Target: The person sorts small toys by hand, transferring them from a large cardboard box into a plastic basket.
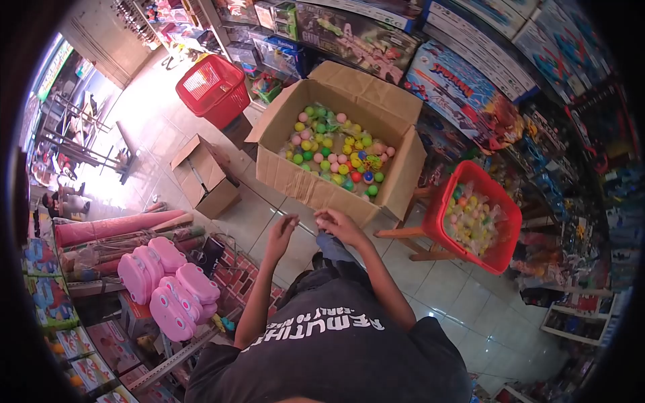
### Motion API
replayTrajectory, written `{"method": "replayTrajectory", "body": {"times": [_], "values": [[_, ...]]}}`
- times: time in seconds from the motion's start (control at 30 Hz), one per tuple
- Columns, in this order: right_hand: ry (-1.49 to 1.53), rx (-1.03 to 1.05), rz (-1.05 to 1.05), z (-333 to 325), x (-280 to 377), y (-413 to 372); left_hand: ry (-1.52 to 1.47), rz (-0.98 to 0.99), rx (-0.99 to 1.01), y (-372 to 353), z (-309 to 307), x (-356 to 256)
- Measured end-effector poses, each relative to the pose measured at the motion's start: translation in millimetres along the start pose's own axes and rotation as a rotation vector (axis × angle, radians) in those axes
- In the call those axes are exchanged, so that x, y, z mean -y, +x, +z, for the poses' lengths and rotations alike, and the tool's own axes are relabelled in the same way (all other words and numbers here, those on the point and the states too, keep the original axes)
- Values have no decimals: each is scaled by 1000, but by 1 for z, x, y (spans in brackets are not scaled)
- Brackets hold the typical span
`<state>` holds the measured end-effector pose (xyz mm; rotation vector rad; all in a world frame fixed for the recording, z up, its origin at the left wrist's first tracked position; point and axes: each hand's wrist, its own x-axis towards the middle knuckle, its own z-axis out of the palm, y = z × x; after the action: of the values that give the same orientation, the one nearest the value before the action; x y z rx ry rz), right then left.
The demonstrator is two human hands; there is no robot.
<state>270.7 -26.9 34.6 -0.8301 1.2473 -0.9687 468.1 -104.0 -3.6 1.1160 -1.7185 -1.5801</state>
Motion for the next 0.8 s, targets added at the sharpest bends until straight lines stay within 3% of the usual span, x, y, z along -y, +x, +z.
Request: {"method": "replayTrajectory", "body": {"times": [0.17,0.3,0.43,0.5,0.57,0.67,0.8], "values": [[75,-133,-178,-36,56,57,138,274,-69,81,-8,-71],[72,-188,-205,-80,42,134,193,313,-30,151,-6,-104],[-72,-264,-82,-123,-1,201,348,364,157,224,2,-80],[-212,-341,-110,-135,-16,230,548,244,244,248,7,-59],[-733,-590,-227,-137,-19,248,566,214,291,269,10,-35],[-701,-766,-266,-138,-37,273,652,207,348,297,13,11],[-576,-706,-87,-135,-37,285,792,84,356,313,16,22]]}}
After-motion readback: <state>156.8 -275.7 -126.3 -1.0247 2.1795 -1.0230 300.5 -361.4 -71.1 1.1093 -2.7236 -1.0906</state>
